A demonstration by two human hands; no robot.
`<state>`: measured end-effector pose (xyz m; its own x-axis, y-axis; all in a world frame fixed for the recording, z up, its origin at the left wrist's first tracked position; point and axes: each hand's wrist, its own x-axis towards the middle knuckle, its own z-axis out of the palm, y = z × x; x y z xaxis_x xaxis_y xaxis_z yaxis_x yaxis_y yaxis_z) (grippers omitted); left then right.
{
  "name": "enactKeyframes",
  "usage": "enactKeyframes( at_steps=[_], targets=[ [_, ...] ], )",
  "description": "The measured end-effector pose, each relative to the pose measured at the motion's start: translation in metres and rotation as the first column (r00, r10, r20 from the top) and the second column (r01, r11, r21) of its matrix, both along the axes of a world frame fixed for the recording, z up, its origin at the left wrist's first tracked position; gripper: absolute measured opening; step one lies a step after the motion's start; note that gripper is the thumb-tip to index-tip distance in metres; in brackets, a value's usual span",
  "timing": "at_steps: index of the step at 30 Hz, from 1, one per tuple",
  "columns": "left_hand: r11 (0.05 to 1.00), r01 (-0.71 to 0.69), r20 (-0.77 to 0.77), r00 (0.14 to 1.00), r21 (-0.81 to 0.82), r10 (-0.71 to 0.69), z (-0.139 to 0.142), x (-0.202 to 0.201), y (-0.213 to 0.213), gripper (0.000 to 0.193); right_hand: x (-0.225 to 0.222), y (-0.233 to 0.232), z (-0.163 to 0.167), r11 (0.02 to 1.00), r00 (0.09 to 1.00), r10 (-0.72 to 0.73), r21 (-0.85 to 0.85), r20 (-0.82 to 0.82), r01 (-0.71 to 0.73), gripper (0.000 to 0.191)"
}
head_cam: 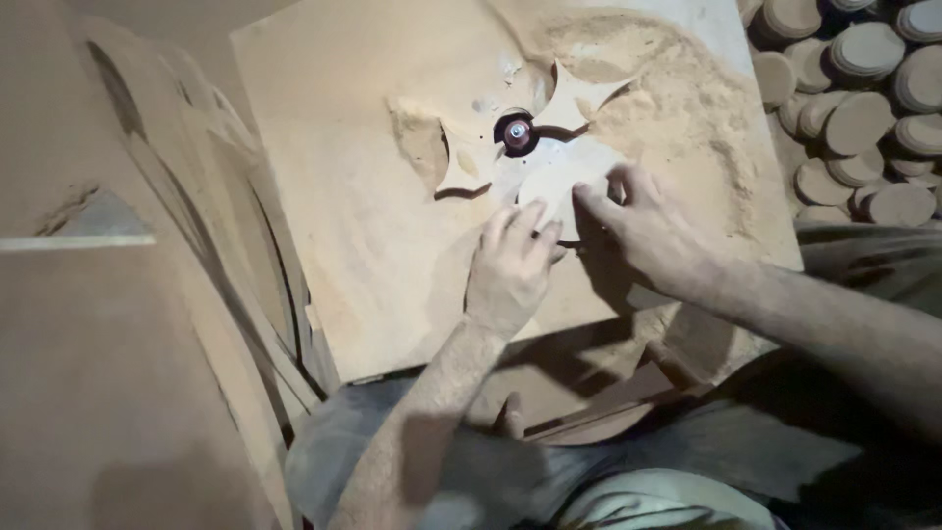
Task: The person sands small round wooden discs on a rotating sanding machine, holding each piece against the spinning surface with both hands. After sanding, the person places the finished discs into a wooden box nearby.
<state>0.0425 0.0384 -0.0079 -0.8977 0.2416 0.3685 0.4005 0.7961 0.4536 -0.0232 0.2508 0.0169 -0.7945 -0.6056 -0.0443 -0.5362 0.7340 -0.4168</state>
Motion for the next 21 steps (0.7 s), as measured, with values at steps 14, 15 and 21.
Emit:
enactKeyframes(
  at_steps=[14,15,21],
  targets=[
    [0.977,0.192,-0.102,0.974,-0.09,-0.2,-0.003,-0.037,-0.021,0.034,-0.03,-0.019,0.016,0.942,0.934,-0.14,0.334,0.329,0.024,0.058],
    [0.974,0.206,-0.092,0.973,-0.091,-0.214,-0.003,-0.04,-0.024,0.034,-0.032,-0.018,0.016,0.937,0.924,-0.147,0.35,0.354,0.015,0.059],
    [0.973,0.219,-0.073,0.972,-0.073,-0.224,-0.004,-0.046,-0.025,0.034,-0.033,-0.017,0.009,0.968,0.981,-0.026,0.25,0.19,-0.022,0.073]
  ],
)
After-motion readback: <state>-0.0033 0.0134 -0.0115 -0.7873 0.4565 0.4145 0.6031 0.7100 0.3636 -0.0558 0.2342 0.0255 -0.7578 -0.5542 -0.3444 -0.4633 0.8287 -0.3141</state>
